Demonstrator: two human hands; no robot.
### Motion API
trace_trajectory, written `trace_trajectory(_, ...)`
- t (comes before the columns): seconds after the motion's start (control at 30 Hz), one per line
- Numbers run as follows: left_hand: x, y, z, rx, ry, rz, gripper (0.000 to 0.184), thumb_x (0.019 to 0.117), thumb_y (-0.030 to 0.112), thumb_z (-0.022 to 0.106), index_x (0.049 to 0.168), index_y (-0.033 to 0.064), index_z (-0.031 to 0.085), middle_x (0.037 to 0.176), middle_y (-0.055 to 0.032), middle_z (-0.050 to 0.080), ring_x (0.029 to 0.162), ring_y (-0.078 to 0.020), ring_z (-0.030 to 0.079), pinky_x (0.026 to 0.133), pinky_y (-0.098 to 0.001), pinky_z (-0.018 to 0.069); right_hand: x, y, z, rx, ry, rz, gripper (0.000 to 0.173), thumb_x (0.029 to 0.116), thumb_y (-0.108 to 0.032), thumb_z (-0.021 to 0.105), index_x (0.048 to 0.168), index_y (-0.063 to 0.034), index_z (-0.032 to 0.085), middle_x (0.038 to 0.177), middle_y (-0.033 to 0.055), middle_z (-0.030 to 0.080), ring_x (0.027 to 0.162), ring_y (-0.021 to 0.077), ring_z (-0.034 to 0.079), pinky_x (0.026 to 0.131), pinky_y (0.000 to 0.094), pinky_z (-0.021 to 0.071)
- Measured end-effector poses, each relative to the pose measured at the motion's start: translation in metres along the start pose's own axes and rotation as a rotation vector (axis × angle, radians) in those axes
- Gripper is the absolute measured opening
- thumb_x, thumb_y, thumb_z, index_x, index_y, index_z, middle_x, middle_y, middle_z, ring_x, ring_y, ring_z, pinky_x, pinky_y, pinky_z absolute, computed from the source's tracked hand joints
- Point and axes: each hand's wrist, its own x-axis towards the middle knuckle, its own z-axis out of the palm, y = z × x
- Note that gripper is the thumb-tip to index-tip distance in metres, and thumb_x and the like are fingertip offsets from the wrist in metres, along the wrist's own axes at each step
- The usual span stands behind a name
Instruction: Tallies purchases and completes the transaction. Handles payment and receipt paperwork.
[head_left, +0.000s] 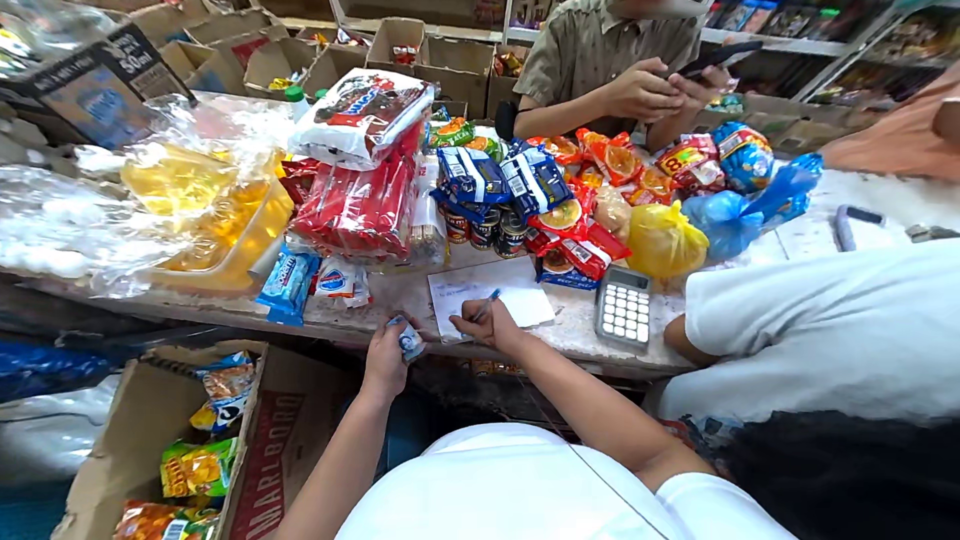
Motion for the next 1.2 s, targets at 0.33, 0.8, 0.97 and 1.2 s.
trace_trajectory(0.33,0.004,-0.006,-0.027,0.066,-0.043,0.072,0.043,0.1112,0.033,0.016,0.112,0.0140,0.055,0.074,0.0075,0.064,0.053,-0.0024,0.057,0.045,-0.0173,0.0469,-0.140,-0.001,-0.105,-0.385,0.547,0.459,0.025,0.1015,-0.011,0.057,0.113,0.0081,0.069,0.123,0.0261,0.066,0.115,0.0423,0.064,0.100,0.0563,0.0508)
trace_trajectory(0.8,-0.007,-0.022,-0.009,0.201,-0.020,-0.024,0.023,0.1095,0.021,0.045,0.126,0.0076,0.053,0.092,0.0000,0.064,0.070,-0.0069,0.066,0.060,-0.0228,0.0573,-0.173,0.032,-0.111,-0.445,0.674,0.638,0.031,0.1019,-0.007,0.056,0.129,0.0081,0.060,0.132,0.0290,0.060,0.128,0.0443,0.056,0.108,0.0546,0.0458)
trace_trajectory(0.97,-0.010,-0.026,-0.015,0.171,-0.040,0.012,0.020,0.1049,0.010,0.053,0.123,0.0052,0.050,0.095,-0.0024,0.064,0.075,-0.0095,0.069,0.067,-0.0294,0.0624,-0.167,0.029,-0.095,-0.468,0.497,0.461,0.032,0.1023,-0.012,0.057,0.132,0.0004,0.062,0.134,0.0184,0.064,0.144,0.0436,0.042,0.118,0.0563,0.0349)
trace_trajectory(1.2,-0.010,-0.024,-0.036,0.235,0.049,0.024,0.022,0.1054,0.016,0.053,0.125,0.0063,0.051,0.094,0.0003,0.060,0.075,-0.0052,0.065,0.069,-0.0253,0.0593,-0.181,0.021,-0.083,-0.540,0.506,0.429,0.027,0.1027,-0.012,0.055,0.123,0.0025,0.066,0.125,0.0177,0.069,0.137,0.0446,0.050,0.113,0.0552,0.0407)
